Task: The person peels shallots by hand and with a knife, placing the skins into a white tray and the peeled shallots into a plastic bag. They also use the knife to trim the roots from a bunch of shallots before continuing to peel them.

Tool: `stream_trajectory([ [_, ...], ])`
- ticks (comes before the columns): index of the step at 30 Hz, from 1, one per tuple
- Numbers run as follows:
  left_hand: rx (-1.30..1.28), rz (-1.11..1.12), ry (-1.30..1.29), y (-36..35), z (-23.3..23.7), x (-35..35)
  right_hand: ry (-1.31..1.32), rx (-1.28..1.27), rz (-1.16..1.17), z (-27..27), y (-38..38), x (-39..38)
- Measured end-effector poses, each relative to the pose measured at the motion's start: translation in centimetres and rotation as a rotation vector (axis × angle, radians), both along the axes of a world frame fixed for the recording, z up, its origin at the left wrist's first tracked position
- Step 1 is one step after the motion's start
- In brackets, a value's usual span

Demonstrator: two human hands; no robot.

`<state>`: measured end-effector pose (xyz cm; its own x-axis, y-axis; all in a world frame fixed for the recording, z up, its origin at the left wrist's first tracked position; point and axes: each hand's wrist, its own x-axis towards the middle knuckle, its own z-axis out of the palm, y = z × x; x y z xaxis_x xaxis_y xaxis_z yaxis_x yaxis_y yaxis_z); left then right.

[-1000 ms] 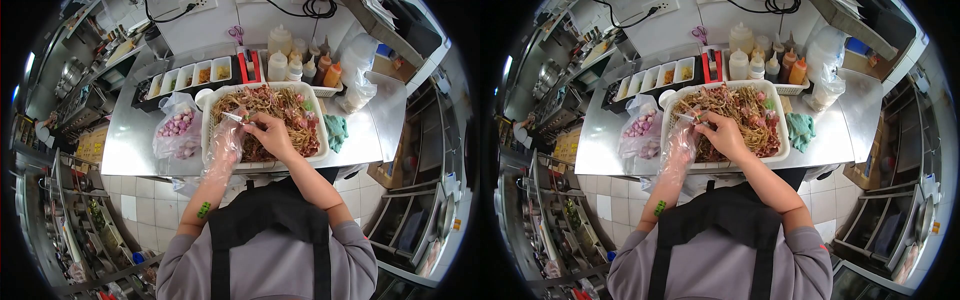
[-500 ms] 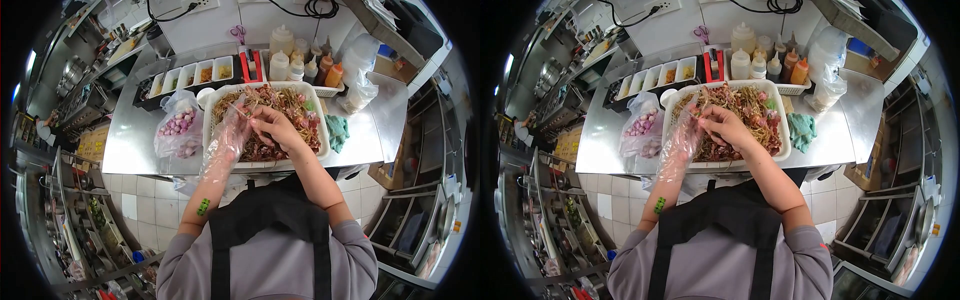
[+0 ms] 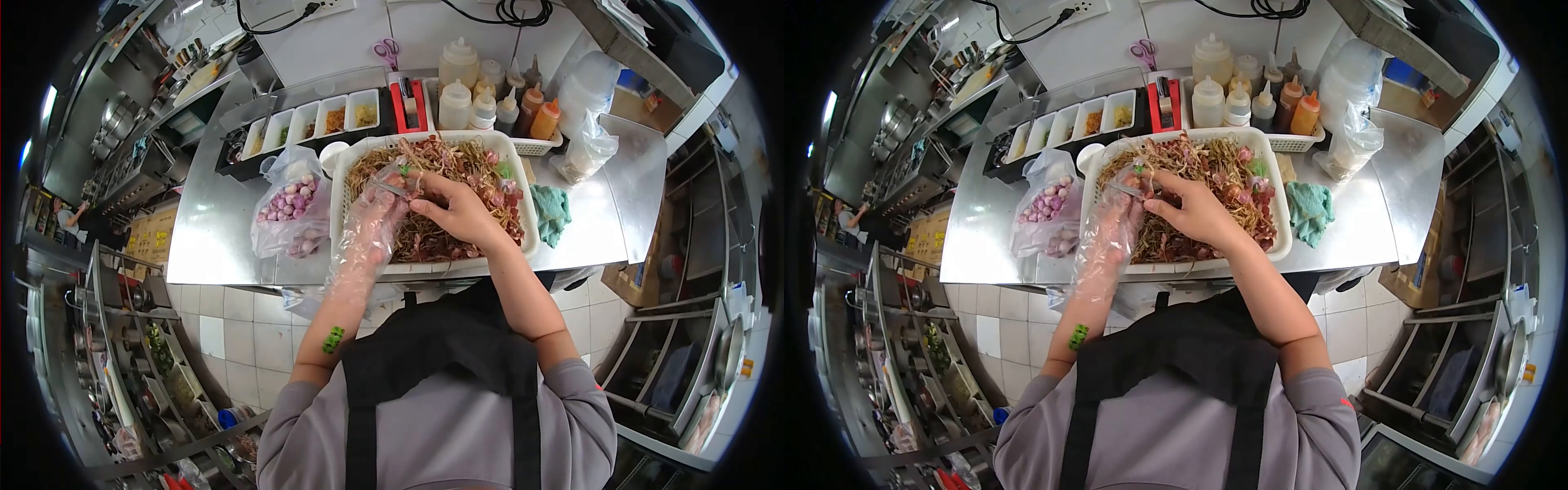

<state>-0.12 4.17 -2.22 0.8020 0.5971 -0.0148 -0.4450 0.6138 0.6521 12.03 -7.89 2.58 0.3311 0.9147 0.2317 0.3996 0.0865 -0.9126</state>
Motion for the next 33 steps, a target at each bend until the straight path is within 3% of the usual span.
stream_trajectory([
  [15, 0.271, 0.168, 0.203, -1.0, 0.6, -0.2, -0.138, 0.162, -0.172, -1.4, 1.6, -1.1],
  [18, 0.347, 0.123, 0.252, -0.9, 0.5, -0.3, 0.027, 0.059, -0.115, -1.3, 1.7, -0.9],
  [21, 0.403, 0.125, 0.254, -1.0, 0.7, -0.3, -0.101, 0.227, -0.141, -1.8, 2.1, -0.6],
  [24, 0.203, 0.146, 0.175, -1.5, 2.1, -0.2, 0.679, 0.099, 0.074, -0.4, 1.4, -0.4],
  [27, 0.094, 0.172, 0.105, -1.3, 2.1, 0.2, 0.609, 0.083, -0.03, -0.9, 1.8, -0.6],
  [28, 0.147, 0.173, 0.119, -1.6, 2.0, 0.4, 0.348, 0.091, -0.181, -1.2, 1.9, -0.9],
  [31, 0.221, 0.174, 0.132, -1.5, 1.4, 0.4, 0.213, 0.232, -0.166, -1.9, 2.2, -1.5],
  [33, 0.24, 0.176, 0.128, -1.4, 1.2, 0.2, 0.243, 0.177, -0.115, -1.3, 1.7, -1.1],
])
